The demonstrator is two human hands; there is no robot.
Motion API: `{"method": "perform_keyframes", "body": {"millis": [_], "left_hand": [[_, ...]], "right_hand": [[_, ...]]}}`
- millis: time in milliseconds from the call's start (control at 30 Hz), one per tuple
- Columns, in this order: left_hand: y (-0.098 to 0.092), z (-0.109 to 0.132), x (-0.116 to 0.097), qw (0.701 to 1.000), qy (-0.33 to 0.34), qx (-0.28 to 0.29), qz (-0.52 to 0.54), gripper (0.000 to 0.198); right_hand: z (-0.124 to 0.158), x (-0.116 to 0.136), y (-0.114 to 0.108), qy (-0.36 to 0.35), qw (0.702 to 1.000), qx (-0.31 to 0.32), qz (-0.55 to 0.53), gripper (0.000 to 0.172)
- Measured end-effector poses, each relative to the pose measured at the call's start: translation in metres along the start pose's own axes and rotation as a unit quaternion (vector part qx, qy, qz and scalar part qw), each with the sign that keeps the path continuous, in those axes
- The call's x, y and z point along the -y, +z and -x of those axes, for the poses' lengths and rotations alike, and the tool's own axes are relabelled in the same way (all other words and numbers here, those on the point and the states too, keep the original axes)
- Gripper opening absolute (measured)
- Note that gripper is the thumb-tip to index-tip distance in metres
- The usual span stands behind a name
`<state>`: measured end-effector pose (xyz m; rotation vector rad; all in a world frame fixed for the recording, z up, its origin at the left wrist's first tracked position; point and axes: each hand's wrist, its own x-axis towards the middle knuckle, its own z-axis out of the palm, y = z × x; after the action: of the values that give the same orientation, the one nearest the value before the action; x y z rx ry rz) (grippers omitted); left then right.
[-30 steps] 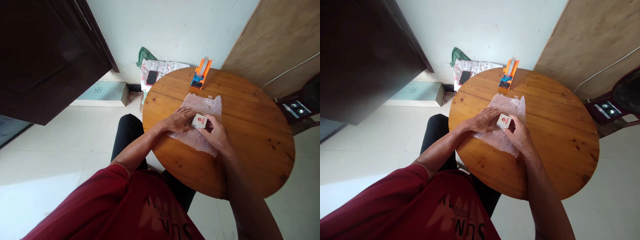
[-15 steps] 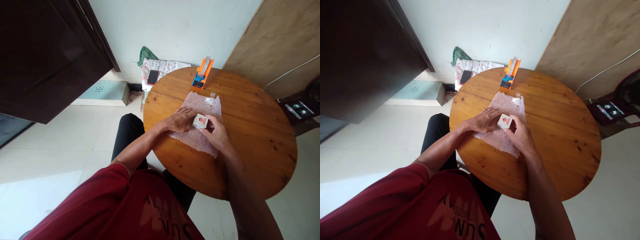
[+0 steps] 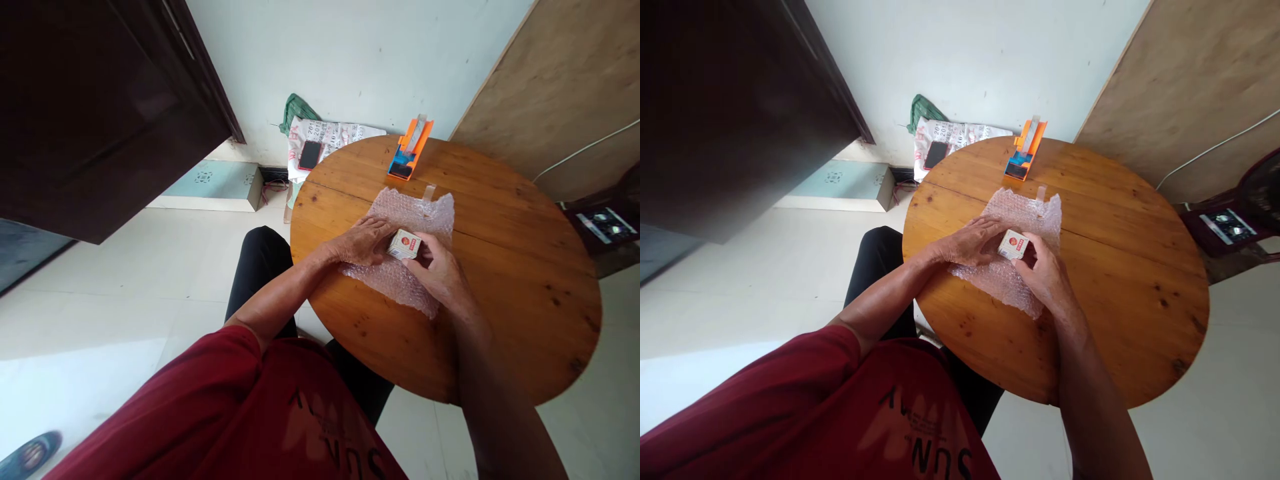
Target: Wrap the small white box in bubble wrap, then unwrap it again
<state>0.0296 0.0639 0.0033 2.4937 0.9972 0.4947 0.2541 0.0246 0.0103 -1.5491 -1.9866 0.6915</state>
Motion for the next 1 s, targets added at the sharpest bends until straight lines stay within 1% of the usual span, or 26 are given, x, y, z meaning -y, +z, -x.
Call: {"method": "perform_keyframes", "body": {"millis": [233,533,700,1000], "left_hand": [[0.0015,-0.0012,0.0016,1.0,-0.005,0.01,-0.003,0.079],[0.001,0.0011,0.0004,1.0,0.003,-0.003,-0.004,0.078],[0.0011,0.0007,0.0017,1.0,0.003,0.0,-0.006,0.079],[0.0009,0.0012,0.0005,1.0,0.003,-0.002,0.0,0.075]], "right_hand": [[0.0011,0.0,-0.0013,-0.004,1.0,0.0,0.007,0.053],[0.0013,0.0076,-0.0029,0.006,1.0,0.002,-0.002,0.053],[0.0012,0.0043,-0.0017,0.0,1.0,0.004,0.0,0.053],[0.0007,0.001,-0.0007,-0.007,1.0,0.0,0.008,0.053]]}}
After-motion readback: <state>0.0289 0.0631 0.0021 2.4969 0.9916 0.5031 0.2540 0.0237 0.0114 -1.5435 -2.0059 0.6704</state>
